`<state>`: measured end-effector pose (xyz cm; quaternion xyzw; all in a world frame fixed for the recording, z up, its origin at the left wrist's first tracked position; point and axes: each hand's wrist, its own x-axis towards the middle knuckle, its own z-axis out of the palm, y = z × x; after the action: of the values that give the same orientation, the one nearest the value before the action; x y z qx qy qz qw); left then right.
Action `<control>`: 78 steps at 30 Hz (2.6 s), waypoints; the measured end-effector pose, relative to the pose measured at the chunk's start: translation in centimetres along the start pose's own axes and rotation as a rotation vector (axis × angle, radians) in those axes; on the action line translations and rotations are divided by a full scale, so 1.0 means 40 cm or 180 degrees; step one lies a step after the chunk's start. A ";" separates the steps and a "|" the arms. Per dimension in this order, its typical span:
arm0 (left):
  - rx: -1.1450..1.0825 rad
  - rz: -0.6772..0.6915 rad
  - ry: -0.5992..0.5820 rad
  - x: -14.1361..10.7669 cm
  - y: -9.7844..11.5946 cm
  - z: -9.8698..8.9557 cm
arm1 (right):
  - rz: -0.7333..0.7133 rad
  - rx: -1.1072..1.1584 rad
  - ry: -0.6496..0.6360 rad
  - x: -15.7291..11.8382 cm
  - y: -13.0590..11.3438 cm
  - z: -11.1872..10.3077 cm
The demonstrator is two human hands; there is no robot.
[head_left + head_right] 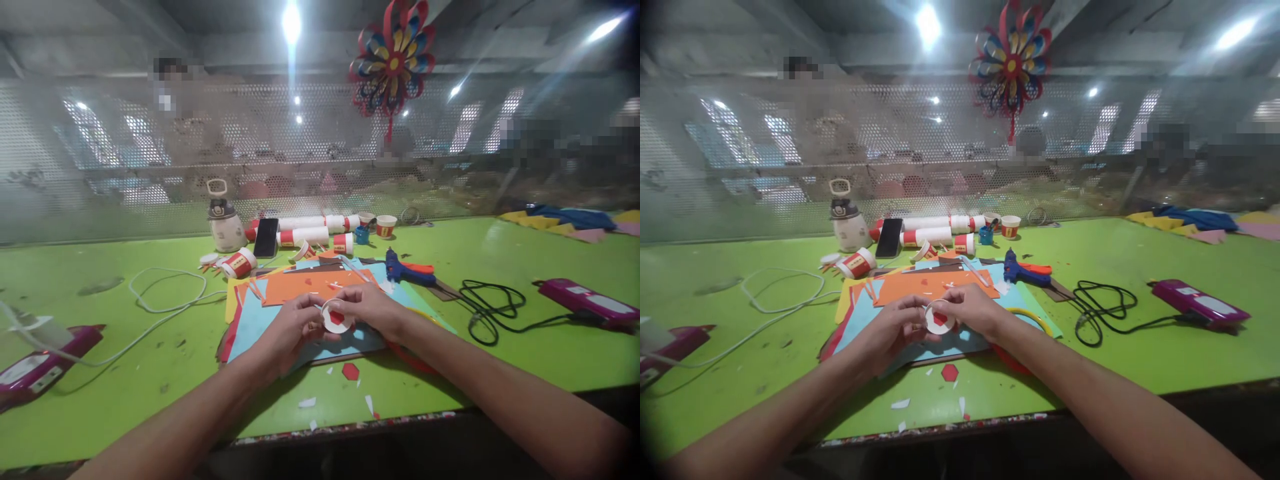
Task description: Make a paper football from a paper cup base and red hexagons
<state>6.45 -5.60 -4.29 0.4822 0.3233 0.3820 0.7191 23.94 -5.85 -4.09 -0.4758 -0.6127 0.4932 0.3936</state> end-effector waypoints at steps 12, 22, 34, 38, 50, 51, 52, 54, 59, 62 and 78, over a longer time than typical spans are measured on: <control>0.0088 -0.0083 0.0048 0.002 -0.007 0.000 | -0.0047 0.0050 0.0142 0.004 -0.002 0.004; 0.0204 -0.0018 0.0146 0.009 0.003 -0.011 | 0.0021 0.0223 -0.0090 0.004 0.001 0.001; 0.0311 -0.0094 0.0331 0.005 0.010 -0.008 | 0.0113 0.0311 -0.0012 0.002 0.004 0.019; 0.0298 -0.0057 0.0301 0.012 0.006 -0.014 | 0.0123 0.0284 -0.0172 -0.001 -0.006 0.007; 0.0449 -0.0170 -0.0010 0.007 0.006 -0.010 | -0.0137 0.0224 0.0158 0.013 0.015 0.004; 0.0511 -0.0151 -0.0074 0.005 0.007 -0.009 | -0.0129 0.0230 0.0125 0.013 0.015 0.002; 0.0607 -0.0099 -0.0165 0.004 0.009 -0.009 | -0.0122 0.0240 0.0097 0.013 0.013 -0.001; 0.0877 0.0087 -0.0425 0.003 0.010 -0.011 | -0.0113 0.0267 0.0054 0.012 0.007 -0.008; 0.1714 0.0756 -0.0520 0.002 0.009 -0.012 | -0.0139 0.0376 -0.0095 -0.005 -0.024 -0.021; 0.1883 0.0898 -0.0417 0.000 0.010 -0.010 | -0.0193 0.0364 -0.0153 -0.014 -0.042 -0.031; 0.2272 0.1041 -0.0297 0.013 0.009 -0.024 | -0.0722 -0.0467 0.1261 0.014 -0.041 -0.123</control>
<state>5.81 -4.65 -4.32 0.7639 0.3217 0.3328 0.4497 28.19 -4.28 -1.48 -0.5187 -0.6073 0.2970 0.5234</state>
